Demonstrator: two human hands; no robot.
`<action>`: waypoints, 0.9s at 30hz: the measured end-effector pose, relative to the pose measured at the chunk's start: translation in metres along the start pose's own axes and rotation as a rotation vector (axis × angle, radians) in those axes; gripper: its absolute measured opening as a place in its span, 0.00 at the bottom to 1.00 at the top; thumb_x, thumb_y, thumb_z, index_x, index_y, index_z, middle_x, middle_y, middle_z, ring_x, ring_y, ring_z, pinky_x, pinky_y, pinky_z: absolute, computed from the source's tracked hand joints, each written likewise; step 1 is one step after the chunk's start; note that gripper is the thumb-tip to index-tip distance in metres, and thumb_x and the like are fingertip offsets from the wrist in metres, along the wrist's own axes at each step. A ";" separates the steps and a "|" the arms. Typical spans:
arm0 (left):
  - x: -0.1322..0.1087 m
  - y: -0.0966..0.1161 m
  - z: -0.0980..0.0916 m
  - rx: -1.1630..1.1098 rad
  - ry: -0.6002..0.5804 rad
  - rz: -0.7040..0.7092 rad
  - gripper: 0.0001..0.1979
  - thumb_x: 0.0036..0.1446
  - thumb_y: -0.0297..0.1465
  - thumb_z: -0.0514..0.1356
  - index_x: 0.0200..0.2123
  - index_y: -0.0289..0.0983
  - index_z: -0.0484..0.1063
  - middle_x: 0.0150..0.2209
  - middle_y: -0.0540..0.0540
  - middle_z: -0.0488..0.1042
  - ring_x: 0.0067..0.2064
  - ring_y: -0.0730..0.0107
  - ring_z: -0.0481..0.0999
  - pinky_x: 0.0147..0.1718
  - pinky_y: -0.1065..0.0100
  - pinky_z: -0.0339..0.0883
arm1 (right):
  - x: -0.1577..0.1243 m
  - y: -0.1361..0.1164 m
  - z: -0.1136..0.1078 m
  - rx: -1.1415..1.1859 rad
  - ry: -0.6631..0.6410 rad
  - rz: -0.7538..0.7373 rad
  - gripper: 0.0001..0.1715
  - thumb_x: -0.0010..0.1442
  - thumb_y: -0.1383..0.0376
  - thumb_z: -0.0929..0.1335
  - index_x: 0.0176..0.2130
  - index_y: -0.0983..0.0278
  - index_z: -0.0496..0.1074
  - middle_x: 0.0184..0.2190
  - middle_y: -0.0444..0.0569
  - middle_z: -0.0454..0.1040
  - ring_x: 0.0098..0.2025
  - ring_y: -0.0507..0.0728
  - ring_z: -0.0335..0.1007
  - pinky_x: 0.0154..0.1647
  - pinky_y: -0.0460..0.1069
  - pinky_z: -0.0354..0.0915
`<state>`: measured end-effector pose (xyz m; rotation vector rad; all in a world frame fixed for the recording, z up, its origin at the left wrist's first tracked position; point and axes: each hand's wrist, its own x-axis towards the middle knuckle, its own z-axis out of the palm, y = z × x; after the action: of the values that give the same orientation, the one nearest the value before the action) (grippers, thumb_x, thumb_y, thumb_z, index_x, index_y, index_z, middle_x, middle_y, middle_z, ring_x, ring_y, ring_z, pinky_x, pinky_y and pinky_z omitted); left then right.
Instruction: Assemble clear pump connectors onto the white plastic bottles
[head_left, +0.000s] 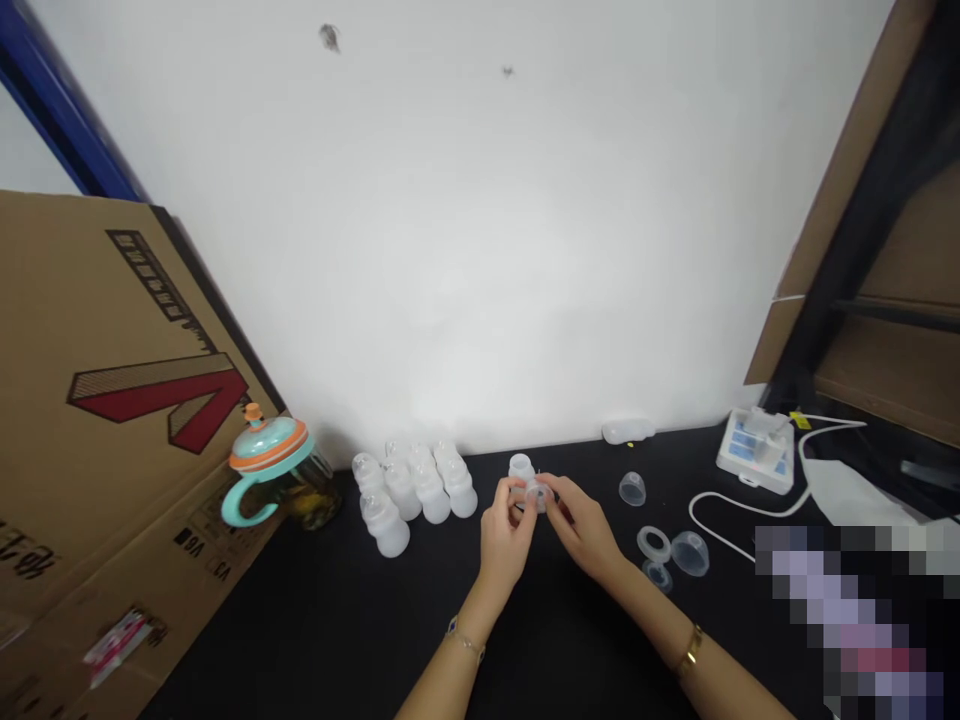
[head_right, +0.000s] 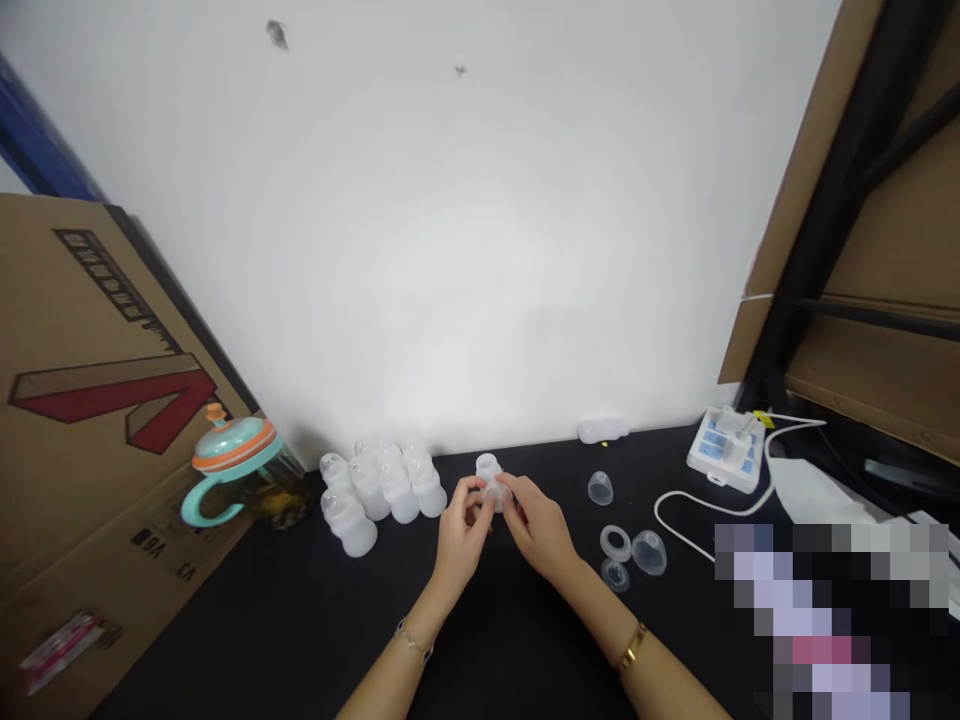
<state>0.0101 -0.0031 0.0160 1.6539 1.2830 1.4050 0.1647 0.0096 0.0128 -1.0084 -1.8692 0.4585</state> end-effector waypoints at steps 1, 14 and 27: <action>0.000 0.000 0.000 -0.005 -0.013 0.003 0.14 0.67 0.45 0.55 0.44 0.40 0.66 0.26 0.53 0.74 0.23 0.73 0.68 0.23 0.73 0.58 | 0.000 0.000 0.000 0.000 -0.007 -0.010 0.20 0.73 0.60 0.59 0.59 0.58 0.71 0.40 0.50 0.77 0.31 0.54 0.70 0.33 0.48 0.68; -0.002 -0.002 -0.001 -0.019 -0.028 -0.007 0.18 0.69 0.47 0.52 0.48 0.39 0.68 0.21 0.54 0.69 0.24 0.68 0.72 0.27 0.71 0.63 | 0.001 -0.001 0.005 0.096 -0.021 0.007 0.22 0.74 0.58 0.59 0.58 0.58 0.74 0.37 0.49 0.77 0.34 0.56 0.73 0.37 0.49 0.70; -0.003 0.000 0.003 -0.039 0.024 -0.031 0.21 0.68 0.47 0.54 0.47 0.37 0.77 0.25 0.48 0.78 0.25 0.67 0.77 0.25 0.71 0.68 | 0.002 -0.002 0.012 0.336 -0.009 0.194 0.26 0.68 0.46 0.64 0.51 0.62 0.76 0.27 0.45 0.73 0.24 0.54 0.68 0.22 0.46 0.63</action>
<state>0.0130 -0.0054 0.0144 1.5892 1.2812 1.4259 0.1526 0.0112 0.0097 -0.9599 -1.6375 0.8619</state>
